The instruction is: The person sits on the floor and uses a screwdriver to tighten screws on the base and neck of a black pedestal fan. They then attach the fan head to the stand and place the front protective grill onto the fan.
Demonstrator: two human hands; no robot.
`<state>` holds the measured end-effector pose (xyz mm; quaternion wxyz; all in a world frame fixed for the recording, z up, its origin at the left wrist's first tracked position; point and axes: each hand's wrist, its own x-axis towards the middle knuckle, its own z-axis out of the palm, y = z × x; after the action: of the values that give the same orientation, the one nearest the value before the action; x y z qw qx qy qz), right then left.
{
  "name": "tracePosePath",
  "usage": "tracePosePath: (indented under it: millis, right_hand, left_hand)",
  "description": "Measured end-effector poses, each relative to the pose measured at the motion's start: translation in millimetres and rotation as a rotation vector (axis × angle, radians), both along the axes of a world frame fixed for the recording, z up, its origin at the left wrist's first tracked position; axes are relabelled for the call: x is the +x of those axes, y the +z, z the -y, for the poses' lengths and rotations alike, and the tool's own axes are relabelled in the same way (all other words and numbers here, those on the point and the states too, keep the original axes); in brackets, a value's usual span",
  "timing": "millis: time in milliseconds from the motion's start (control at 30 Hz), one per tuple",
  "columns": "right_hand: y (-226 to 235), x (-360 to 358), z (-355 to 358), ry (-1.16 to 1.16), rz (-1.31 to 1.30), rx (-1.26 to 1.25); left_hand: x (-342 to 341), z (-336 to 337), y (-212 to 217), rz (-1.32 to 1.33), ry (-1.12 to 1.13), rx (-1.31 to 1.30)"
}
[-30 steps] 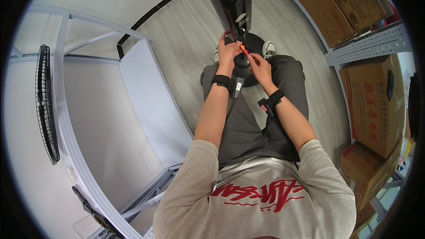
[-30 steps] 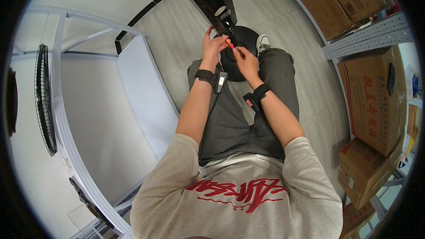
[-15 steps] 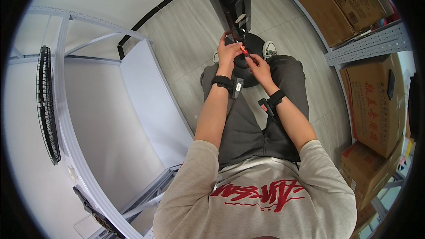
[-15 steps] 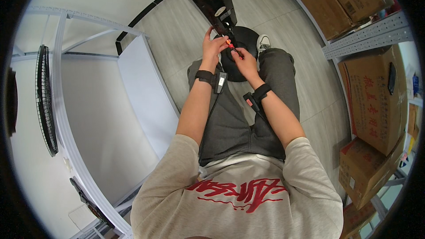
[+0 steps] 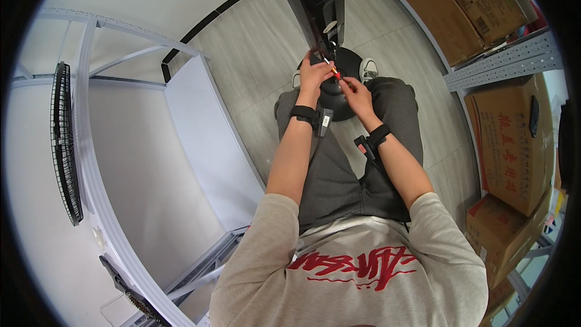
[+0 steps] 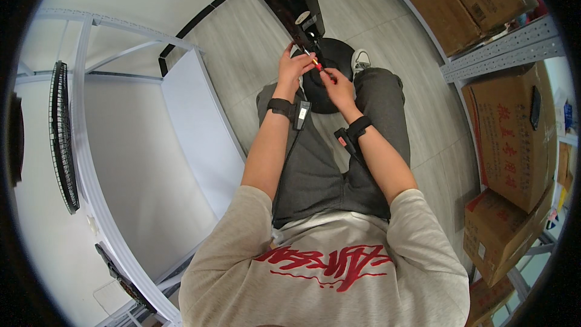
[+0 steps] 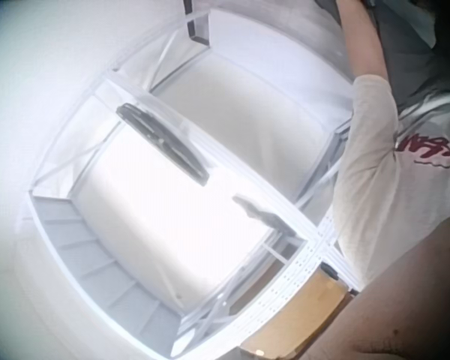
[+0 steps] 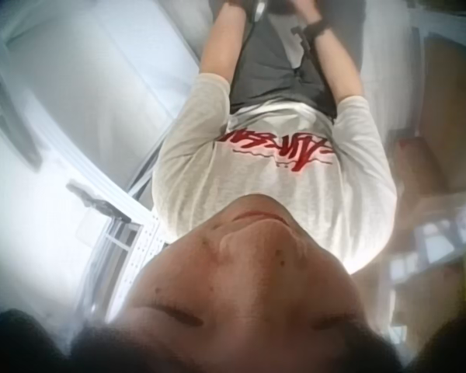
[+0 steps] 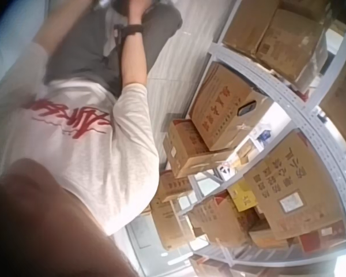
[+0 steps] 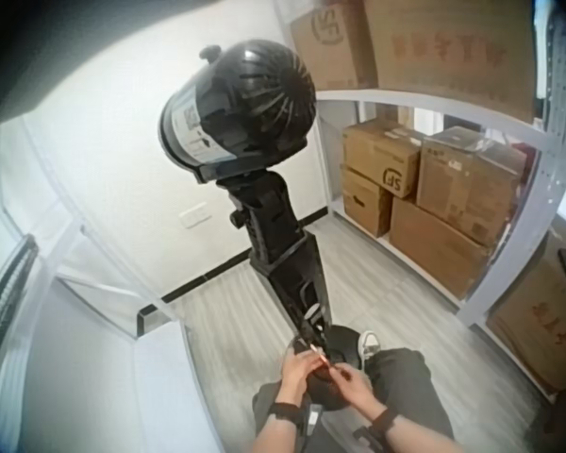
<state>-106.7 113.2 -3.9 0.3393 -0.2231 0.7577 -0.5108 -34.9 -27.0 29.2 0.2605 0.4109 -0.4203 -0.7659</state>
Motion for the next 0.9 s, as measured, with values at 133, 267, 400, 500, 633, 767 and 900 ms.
tracePosePath:
  millis: [133, 267, 400, 500, 633, 767, 900]
  right_hand:
    - [11, -2, -1, -0.032, -0.215, 0.043]
    - [19, 1, -1, -0.031, -0.349, -0.001]
    - [23, 3, 0, -0.043, -0.369, -0.014]
    - [26, 7, 1, -0.051, -0.363, -0.039]
    - [28, 9, 3, -0.043, -0.290, -0.051]
    - [19, 6, 4, -0.047, -0.017, -0.110]
    - [11, 2, 4, -0.034, 0.031, -0.101]
  left_hand:
    - [0, -1, 5, 0.059, 0.024, 0.033]
    - [0, 1, 7, 0.019, 0.023, 0.095]
    - [1, 3, 5, -0.013, 0.010, 0.120]
    - [1, 3, 4, 0.018, 0.015, 0.112]
    - [1, 2, 3, 0.005, 0.047, 0.091]
    - [-1, 1, 1, -0.009, 0.062, 0.059]
    - [-2, 1, 0, 0.010, 0.072, 0.043]
